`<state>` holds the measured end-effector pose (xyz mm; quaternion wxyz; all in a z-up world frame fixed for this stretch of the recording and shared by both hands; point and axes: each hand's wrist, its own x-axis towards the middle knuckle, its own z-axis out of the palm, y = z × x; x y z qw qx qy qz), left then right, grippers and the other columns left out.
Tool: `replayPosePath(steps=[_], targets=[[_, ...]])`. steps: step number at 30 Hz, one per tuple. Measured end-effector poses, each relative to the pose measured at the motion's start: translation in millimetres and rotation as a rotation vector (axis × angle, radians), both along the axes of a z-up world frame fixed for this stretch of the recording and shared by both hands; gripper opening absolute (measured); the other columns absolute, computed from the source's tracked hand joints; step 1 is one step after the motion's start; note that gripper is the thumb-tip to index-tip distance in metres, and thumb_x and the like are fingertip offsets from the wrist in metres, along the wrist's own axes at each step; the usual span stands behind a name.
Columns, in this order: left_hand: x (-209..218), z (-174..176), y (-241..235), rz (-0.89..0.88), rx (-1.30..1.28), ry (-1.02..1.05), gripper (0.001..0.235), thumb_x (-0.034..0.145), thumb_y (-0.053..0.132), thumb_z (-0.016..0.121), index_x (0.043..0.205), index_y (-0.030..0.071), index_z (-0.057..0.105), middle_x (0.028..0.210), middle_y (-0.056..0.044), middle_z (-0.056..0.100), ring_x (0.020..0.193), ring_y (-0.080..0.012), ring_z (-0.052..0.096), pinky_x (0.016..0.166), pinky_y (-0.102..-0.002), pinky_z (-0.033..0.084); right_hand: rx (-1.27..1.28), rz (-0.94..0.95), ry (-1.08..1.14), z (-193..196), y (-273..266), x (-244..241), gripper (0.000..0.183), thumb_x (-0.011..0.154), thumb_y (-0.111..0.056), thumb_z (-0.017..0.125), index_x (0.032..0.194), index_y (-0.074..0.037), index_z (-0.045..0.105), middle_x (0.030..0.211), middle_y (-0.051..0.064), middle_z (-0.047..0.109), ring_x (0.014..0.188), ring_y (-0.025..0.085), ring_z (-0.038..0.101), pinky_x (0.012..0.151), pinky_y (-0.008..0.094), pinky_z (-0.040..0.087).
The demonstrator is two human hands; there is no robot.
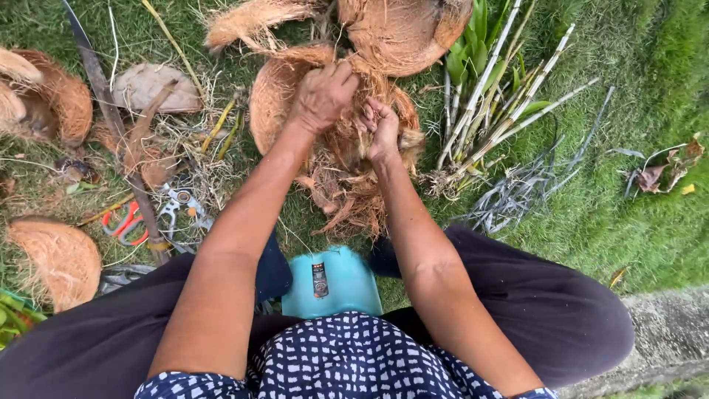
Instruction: The recorder is peeling and shredding coconut husks by hand and with a machete to prepare them for plant potting.
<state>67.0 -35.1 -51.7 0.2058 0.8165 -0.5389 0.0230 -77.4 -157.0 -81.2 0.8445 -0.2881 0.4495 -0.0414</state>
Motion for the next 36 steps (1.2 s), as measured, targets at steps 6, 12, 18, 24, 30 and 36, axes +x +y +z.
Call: replayPosePath(steps=[6, 12, 18, 24, 30, 36], targets=[[6.5, -20.8, -42.9, -0.086, -0.121, 0.245, 0.023, 0.103, -0.002, 0.059, 0.123, 0.002, 0.069, 0.125, -0.018, 0.068, 0.103, -0.0255, 0.067, 0.079, -0.032, 0.058, -0.093, 0.230, -0.073, -9.4, -41.2, 38.4, 0.035, 0.102, -0.018, 0.052, 0.067, -0.015, 0.057, 0.058, -0.004, 0.052, 0.047, 0.006, 0.037, 0.043, 0.022, 0.032], [37.3, -52.0, -45.5, -0.148, -0.209, 0.123, 0.026, 0.100, 0.006, 0.062, 0.125, 0.010, 0.066, 0.139, -0.015, 0.062, 0.126, -0.0268, 0.061, 0.108, -0.038, 0.053, 0.201, 0.189, -0.300, -19.5, -38.0, 43.1, 0.032, 0.104, -0.020, 0.059, 0.072, -0.014, 0.057, 0.055, -0.006, 0.045, 0.047, 0.009, 0.034, 0.047, 0.025, 0.033], [51.0, -32.3, -51.0, -0.231, 0.126, 0.059, 0.033, 0.103, 0.002, 0.054, 0.131, 0.018, 0.060, 0.134, -0.005, 0.055, 0.122, -0.0177, 0.050, 0.103, -0.033, 0.047, -0.122, 0.023, 0.070, 62.9, -5.5, 44.8, 0.038, 0.104, -0.042, 0.057, 0.076, -0.017, 0.052, 0.064, -0.005, 0.048, 0.057, 0.010, 0.039, 0.065, 0.027, 0.039], [38.9, -75.3, -50.6, -0.239, 0.117, 0.007, 0.036, 0.104, 0.005, 0.045, 0.133, 0.024, 0.056, 0.137, -0.004, 0.046, 0.127, -0.0177, 0.047, 0.106, -0.035, 0.041, -0.158, -0.158, 0.304, 90.1, 21.9, 46.7, 0.035, 0.101, -0.044, 0.061, 0.084, -0.014, 0.057, 0.067, -0.006, 0.049, 0.067, 0.010, 0.047, 0.077, 0.029, 0.044], [26.3, -105.1, -57.1, -0.186, -0.071, -0.127, 0.061, 0.095, -0.001, 0.044, 0.148, 0.030, 0.052, 0.161, -0.002, 0.032, 0.143, -0.0181, 0.041, 0.113, -0.036, 0.037, -0.271, -0.026, 0.152, 84.2, 25.4, 27.2, 0.042, 0.102, -0.049, 0.060, 0.084, -0.011, 0.058, 0.066, 0.001, 0.055, 0.064, 0.018, 0.051, 0.063, 0.038, 0.041], [3.1, -87.2, -62.1, -0.179, 0.022, -0.062, 0.050, 0.100, 0.001, 0.044, 0.145, 0.020, 0.056, 0.157, -0.008, 0.044, 0.140, -0.0197, 0.048, 0.113, -0.032, 0.045, -0.354, -0.131, 0.167, 45.3, 1.7, 5.5, 0.041, 0.099, -0.050, 0.061, 0.095, -0.010, 0.052, 0.071, 0.003, 0.059, 0.075, 0.019, 0.062, 0.075, 0.041, 0.055]])
